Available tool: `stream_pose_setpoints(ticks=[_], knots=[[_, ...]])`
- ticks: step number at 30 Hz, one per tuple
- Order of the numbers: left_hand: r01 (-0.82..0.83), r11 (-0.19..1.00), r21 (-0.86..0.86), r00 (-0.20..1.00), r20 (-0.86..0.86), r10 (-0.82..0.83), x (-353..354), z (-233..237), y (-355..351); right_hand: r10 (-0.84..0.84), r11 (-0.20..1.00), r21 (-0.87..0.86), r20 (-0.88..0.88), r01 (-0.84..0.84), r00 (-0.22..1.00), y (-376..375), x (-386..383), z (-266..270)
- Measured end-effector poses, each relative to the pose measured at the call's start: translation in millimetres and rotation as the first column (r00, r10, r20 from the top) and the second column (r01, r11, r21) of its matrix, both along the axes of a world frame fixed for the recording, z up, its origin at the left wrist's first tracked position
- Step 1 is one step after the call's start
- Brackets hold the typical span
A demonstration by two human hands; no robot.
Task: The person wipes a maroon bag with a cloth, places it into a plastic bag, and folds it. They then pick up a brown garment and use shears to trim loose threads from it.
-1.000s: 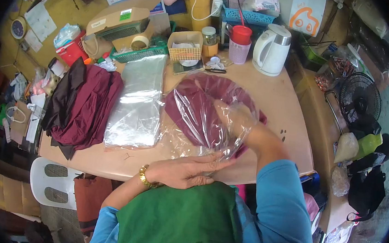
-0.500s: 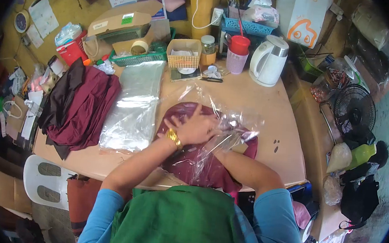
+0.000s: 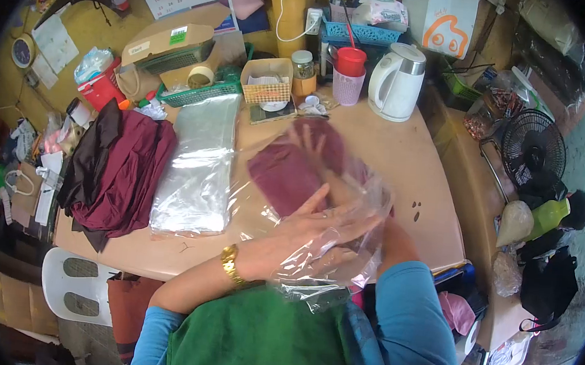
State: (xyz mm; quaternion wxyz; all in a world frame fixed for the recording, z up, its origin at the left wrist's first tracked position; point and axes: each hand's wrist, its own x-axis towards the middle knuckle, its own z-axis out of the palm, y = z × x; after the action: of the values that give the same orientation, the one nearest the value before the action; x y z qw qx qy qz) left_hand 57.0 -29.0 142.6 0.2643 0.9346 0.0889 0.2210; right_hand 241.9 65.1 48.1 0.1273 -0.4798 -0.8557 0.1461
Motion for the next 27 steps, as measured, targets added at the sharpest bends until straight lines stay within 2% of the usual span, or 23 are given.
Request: stream_pose_setpoints(ticks=[1, 3, 4, 6, 7, 9, 10, 11, 13, 14, 15, 17, 19, 20, 21, 22, 23, 24, 25, 26, 27], knots=[[0.000, 1.000, 0.001, 1.000, -0.002, 0.000, -14, 1, 5, -0.004, 1.000, 0.003, 0.010, 0.004, 1.000, 0, 2, 0], [-0.154, 0.983, 0.098, 0.985, -0.060, 0.160, -51, -1, 19, 0.001, 1.000, -0.004, 0.039, 0.000, 0.999, 4, 1, -5], [-0.150, 0.983, 0.103, 0.986, -0.063, 0.157, -72, -8, 28, -0.004, 1.000, -0.001, 0.053, 0.004, 0.999, 3, 2, -6], [-0.260, 0.964, 0.055, 0.933, -0.243, 0.266, -102, -31, 44, 0.008, 1.000, 0.005, 0.085, -0.008, 0.996, 2, -4, -13], [-0.251, 0.967, 0.053, 0.935, -0.245, 0.256, -98, -40, 37, 0.023, 0.999, 0.023, 0.111, -0.026, 0.994, 4, -9, -22], [-0.307, 0.931, 0.196, 0.879, -0.316, 0.356, -76, -58, 17, 0.059, 0.995, 0.070, 0.169, -0.072, 0.984, 4, -21, -44], [-0.277, 0.954, 0.119, 0.909, -0.290, 0.300, -67, -64, 11, 0.071, 0.991, 0.098, 0.208, -0.093, 0.976, 5, -26, -54], [-0.279, 0.953, 0.117, 0.908, -0.292, 0.301, -60, -74, 9, 0.079, 0.985, 0.132, 0.251, -0.114, 0.965, 9, -34, -62], [-0.259, 0.931, 0.258, 0.940, -0.155, 0.305, -47, -91, 5, 0.045, 0.996, 0.063, 0.282, -0.065, 0.958, 26, -50, -61], [-0.283, 0.931, 0.230, 0.947, -0.088, 0.310, -42, -93, 4, 0.021, 0.969, -0.244, 0.270, 0.047, 0.963, 29, -62, -24], [-0.284, 0.930, 0.232, 0.947, -0.087, 0.310, -39, -95, 5, 0.031, 0.950, -0.312, 0.098, 0.001, 0.995, 31, -62, -12], [-0.241, 0.919, 0.314, 0.962, -0.051, 0.269, -35, -102, 9, 0.100, 0.985, -0.155, 0.182, -0.072, 0.978, 29, -62, -26], [-0.243, 0.922, 0.302, 0.969, 0.024, 0.247, -32, -107, 13, 0.164, 0.970, 0.109, 0.376, -0.219, 0.912, 25, -59, -58], [-0.199, 0.938, 0.284, 0.980, 0.068, 0.188, -30, -108, 15, 0.107, 0.968, 0.190, 0.281, -0.164, 0.954, 28, -52, -64], [-0.157, 0.952, 0.263, 0.985, 0.117, 0.130, -25, -109, 14, 0.110, 0.966, 0.192, 0.287, -0.170, 0.952, 39, -49, -70], [-0.165, 0.967, 0.192, 0.981, 0.138, 0.140, -22, -98, 9, -0.008, 0.970, 0.234, 0.329, -0.073, 0.944, 50, -51, -63], [-0.165, 0.967, 0.196, 0.981, 0.137, 0.140, -21, -99, 9, -0.132, 0.959, 0.283, 0.360, 0.026, 0.924, 57, -56, -56], [-0.099, 0.989, 0.111, 0.987, 0.140, 0.083, -19, -99, 12, -0.055, 0.982, 0.190, 0.301, -0.004, 0.952, 59, -59, -51], [-0.031, 0.999, 0.022, 0.989, 0.147, 0.028, -15, -99, 13, -0.054, 0.980, 0.197, 0.303, -0.007, 0.952, 59, -61, -58], [0.063, 0.990, -0.124, 0.985, 0.167, -0.042, -11, -91, 11, 0.041, 0.989, 0.125, 0.315, -0.084, 0.948, 53, -64, -71], [0.060, 0.990, -0.128, 0.985, 0.166, -0.039, -5, -91, 6, 0.137, 0.985, 0.051, 0.319, -0.162, 0.938, 51, -63, -83]])
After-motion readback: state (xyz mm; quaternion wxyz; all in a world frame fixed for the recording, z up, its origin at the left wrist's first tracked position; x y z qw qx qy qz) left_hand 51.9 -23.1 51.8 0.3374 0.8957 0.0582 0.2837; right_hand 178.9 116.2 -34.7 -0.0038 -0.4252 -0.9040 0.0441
